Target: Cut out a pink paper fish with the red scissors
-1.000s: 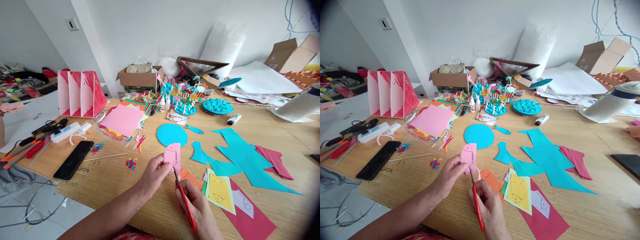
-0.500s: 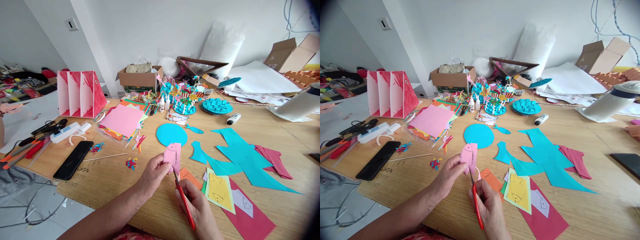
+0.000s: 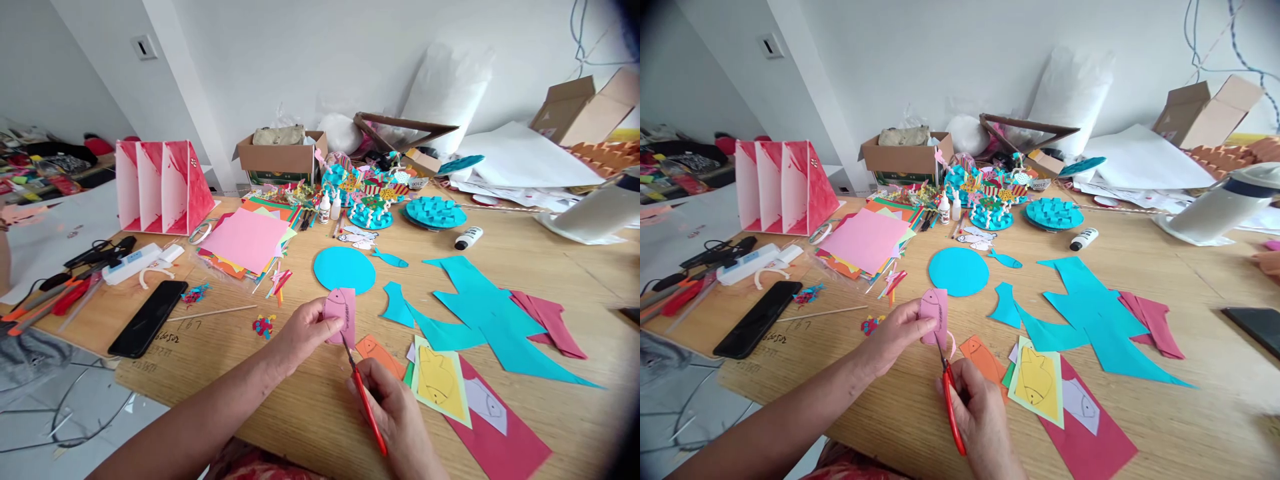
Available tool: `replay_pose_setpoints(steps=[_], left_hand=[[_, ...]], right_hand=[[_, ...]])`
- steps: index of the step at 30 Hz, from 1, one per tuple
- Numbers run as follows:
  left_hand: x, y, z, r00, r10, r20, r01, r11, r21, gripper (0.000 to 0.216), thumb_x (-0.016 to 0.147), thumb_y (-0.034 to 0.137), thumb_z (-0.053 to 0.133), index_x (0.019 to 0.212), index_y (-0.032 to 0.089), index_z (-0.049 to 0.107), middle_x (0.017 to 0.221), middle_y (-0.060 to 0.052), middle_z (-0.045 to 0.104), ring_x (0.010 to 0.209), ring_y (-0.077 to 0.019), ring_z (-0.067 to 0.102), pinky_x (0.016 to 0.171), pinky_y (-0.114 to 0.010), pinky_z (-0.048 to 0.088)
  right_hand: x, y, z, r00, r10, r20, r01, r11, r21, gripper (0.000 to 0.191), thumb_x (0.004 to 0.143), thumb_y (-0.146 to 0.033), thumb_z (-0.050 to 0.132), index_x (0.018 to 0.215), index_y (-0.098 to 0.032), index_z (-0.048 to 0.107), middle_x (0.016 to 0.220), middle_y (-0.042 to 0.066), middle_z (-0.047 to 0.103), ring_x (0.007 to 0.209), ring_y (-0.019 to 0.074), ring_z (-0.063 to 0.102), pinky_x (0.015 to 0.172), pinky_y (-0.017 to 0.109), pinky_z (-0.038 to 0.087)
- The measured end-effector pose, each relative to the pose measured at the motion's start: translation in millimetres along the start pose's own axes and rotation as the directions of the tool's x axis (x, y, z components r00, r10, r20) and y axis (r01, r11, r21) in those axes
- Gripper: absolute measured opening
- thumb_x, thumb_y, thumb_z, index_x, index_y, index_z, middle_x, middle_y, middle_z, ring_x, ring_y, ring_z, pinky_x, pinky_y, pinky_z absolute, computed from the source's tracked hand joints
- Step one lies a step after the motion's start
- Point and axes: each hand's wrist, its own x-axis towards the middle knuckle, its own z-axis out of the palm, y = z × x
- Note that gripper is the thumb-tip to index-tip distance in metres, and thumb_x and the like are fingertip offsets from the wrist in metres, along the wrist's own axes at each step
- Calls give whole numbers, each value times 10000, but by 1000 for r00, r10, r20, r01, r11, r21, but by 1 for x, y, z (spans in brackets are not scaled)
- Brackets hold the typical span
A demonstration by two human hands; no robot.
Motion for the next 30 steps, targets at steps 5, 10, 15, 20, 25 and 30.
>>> replay_pose_setpoints(steps=[5,10,15,20,25,30], left_hand=[[4,4,-6,998,-65,25,65,998,4,128,686,259,573,643,140,552,572,17,537,563,-103,467,578,-220,348],[4,-2,-6,990,-93,101,105,987,-123,156,685,264,577,658,115,611,624,-28,596,578,-104,486,569,-219,352],[1,-4,4,999,-41,4,41,976,-215,106,663,231,596,646,126,594,589,-5,569,561,-101,472,563,-222,354],[-2,-10,13,997,-23,-78,-4,944,-331,109,697,232,600,760,143,610,714,-10,624,659,-114,524,659,-233,386],[-4,-10,19,995,-30,-96,-6,936,-352,116,692,228,609,774,146,609,737,-16,636,720,-135,549,699,-244,387],[-5,-11,26,987,-23,-158,-42,919,-392,107,686,233,635,761,165,598,725,8,631,711,-126,544,718,-248,393]], right_hand=[[0,2,-1,1000,11,22,-12,999,42,318,737,-467,487,570,-208,405,499,-59,332,487,111,309,441,221,256],[-2,0,-2,992,87,90,-105,970,221,314,750,-461,515,595,-213,401,506,-66,344,469,102,325,427,216,254],[-5,-8,-2,978,141,157,-191,906,378,350,747,-519,532,631,-211,413,493,-77,359,445,90,334,422,205,268],[-5,-9,0,982,123,142,-176,872,457,382,761,-572,506,668,-215,408,525,-73,368,467,98,360,444,209,312],[-5,-7,-1,987,75,142,-137,856,498,390,768,-587,491,663,-222,405,512,-63,387,458,108,370,436,220,308],[-7,-6,1,992,54,115,-109,828,550,334,799,-524,499,679,-220,427,524,-56,408,476,111,371,447,218,309]])
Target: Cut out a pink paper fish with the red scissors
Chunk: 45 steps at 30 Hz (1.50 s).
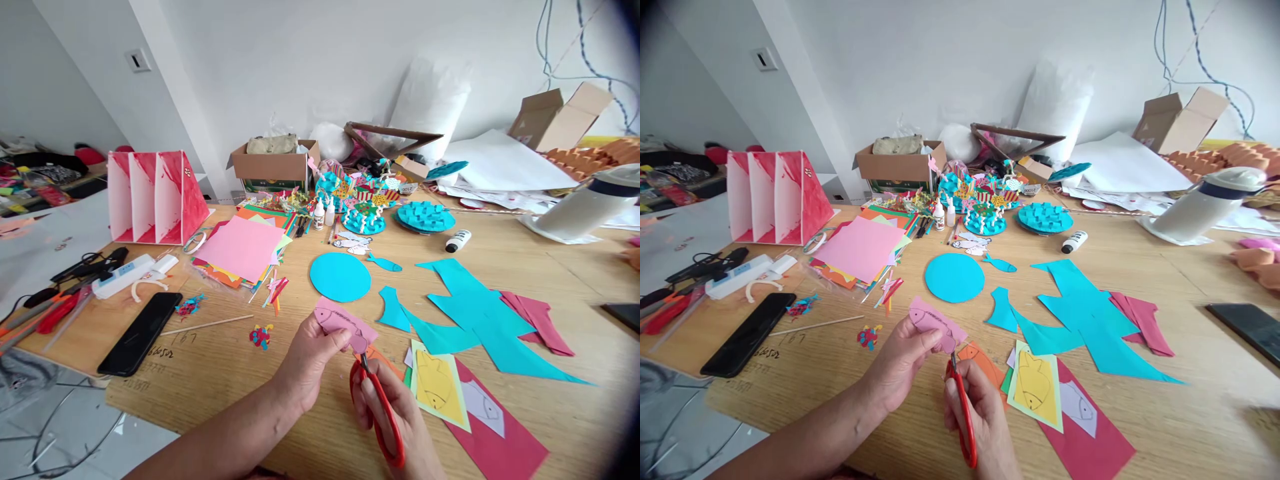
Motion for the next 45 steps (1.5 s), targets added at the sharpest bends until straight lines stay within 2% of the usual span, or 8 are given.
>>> replay_pose_setpoints(steps=[8,15,25,30,34,45], left_hand=[[-2,-8,8,1000,4,-19,-5,999,-53,85,688,218,640,738,160,602,697,8,615,687,-119,524,706,-244,392],[-5,-10,11,999,-34,13,34,999,-19,88,693,208,610,639,140,622,606,9,566,634,-119,498,661,-233,388],[-8,-11,14,998,-55,-4,55,998,2,98,721,181,570,685,109,626,622,-6,544,619,-105,480,598,-211,399],[-10,-10,17,998,-67,-11,67,998,-19,91,721,195,571,699,117,612,617,2,531,555,-91,466,521,-198,391],[-11,-9,20,993,-121,-4,121,991,-53,106,709,240,581,691,137,600,579,21,514,476,-88,451,435,-198,359],[-11,-11,21,996,-85,-32,84,995,-52,102,685,236,603,664,136,593,597,7,541,539,-101,484,537,-218,397]], right_hand=[[0,7,6,998,-6,-62,12,995,97,316,796,-487,536,677,-210,442,542,-56,422,472,98,367,451,213,298],[-3,6,7,998,-30,-54,37,990,139,296,807,-478,525,707,-208,460,526,-59,418,468,100,366,451,217,275],[-5,8,6,995,-57,-85,71,983,168,276,815,-445,539,712,-206,446,524,-67,414,459,84,345,446,203,255],[-5,9,5,995,-44,-90,59,983,175,267,820,-426,545,706,-202,457,526,-64,425,466,79,351,452,202,246],[-4,10,5,995,-44,-95,61,980,187,270,817,-422,554,694,-198,468,523,-63,428,468,78,355,454,203,243],[-5,10,3,994,-41,-102,57,986,159,277,804,-433,568,691,-191,491,519,-63,427,464,75,359,453,195,254]])
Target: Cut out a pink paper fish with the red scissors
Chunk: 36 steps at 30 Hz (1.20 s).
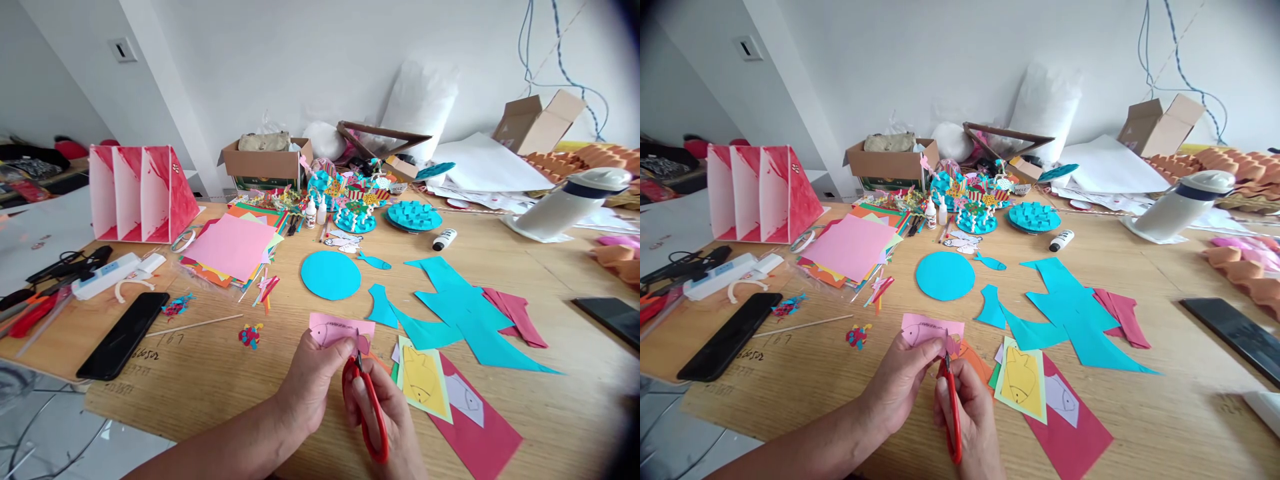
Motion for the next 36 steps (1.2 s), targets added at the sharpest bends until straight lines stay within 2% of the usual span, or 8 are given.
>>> replay_pose_setpoints(steps=[7,20,29,36], left_hand=[[0,-2,-2,999,-4,-39,3,1000,-21,137,662,268,640,678,137,603,616,-2,562,559,-114,502,588,-242,418],[0,-3,-1,1000,3,-29,-5,998,-58,159,696,279,648,688,137,577,666,-2,559,630,-113,508,670,-243,417],[-1,-3,0,999,-13,-49,9,997,-78,173,672,300,671,696,147,592,628,17,563,566,-99,499,618,-231,409],[0,-4,-2,998,6,-58,-10,998,-61,144,691,276,658,702,150,589,654,23,553,604,-93,493,659,-224,410]], right_hand=[[2,-2,1,1000,1,-19,-2,999,-47,298,802,-449,560,669,-195,478,515,-66,417,466,80,357,448,191,270],[2,-3,0,999,-29,-17,27,995,-100,340,791,-500,540,648,-203,459,482,-68,414,438,84,351,426,196,267],[2,-6,4,998,-5,-64,-1,995,-96,347,773,-502,559,633,-205,449,475,-68,407,434,89,335,431,209,245],[3,0,0,1000,3,-12,-4,995,-98,353,769,-520,556,659,-202,448,494,-74,387,436,82,316,426,201,232]])
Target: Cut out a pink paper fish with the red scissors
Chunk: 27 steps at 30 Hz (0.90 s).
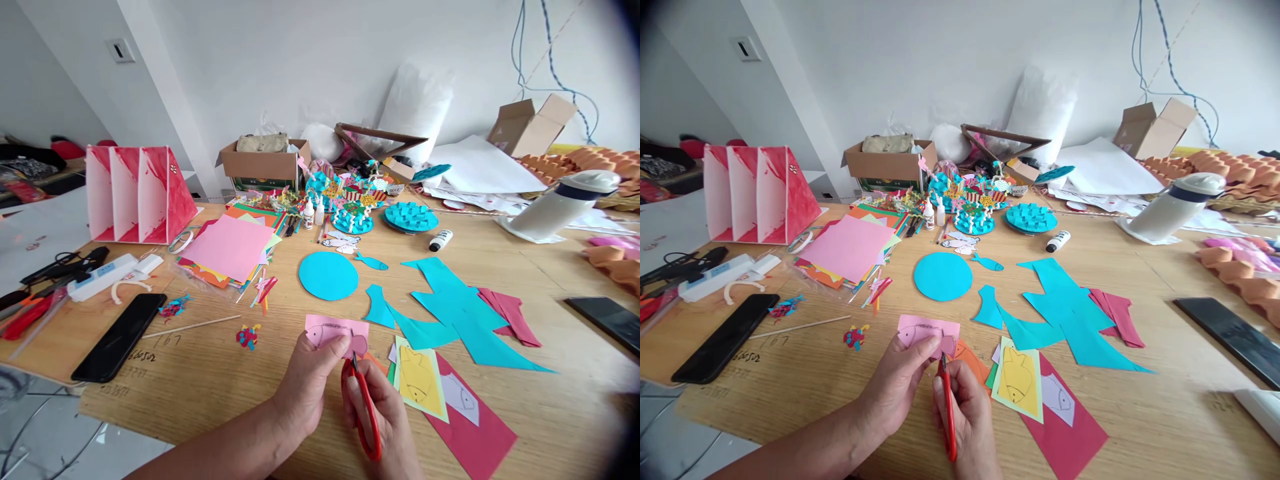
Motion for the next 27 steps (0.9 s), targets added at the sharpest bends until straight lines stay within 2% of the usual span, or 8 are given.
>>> replay_pose_setpoints(steps=[9,16,27], left_hand=[[-1,-3,-4,1000,13,1,-13,999,38,133,714,271,637,744,146,603,725,-6,573,707,-127,508,711,-244,409],[2,-3,-7,995,102,-3,-102,994,39,124,722,268,627,706,153,584,672,8,548,695,-128,491,708,-243,386],[4,-3,-6,995,86,-43,-84,995,49,160,696,303,648,716,154,596,657,13,577,675,-129,513,698,-246,389]], right_hand=[[0,-1,-1,1000,10,6,-10,1000,-21,369,770,-536,545,653,-202,440,480,-71,405,433,81,316,432,204,232],[-1,-2,0,1000,26,5,-25,999,-37,382,756,-552,548,643,-200,450,468,-65,415,422,83,325,423,208,235],[1,5,-3,998,36,44,-35,999,-23,372,760,-545,547,668,-195,463,483,-73,390,414,75,329,409,205,228]])
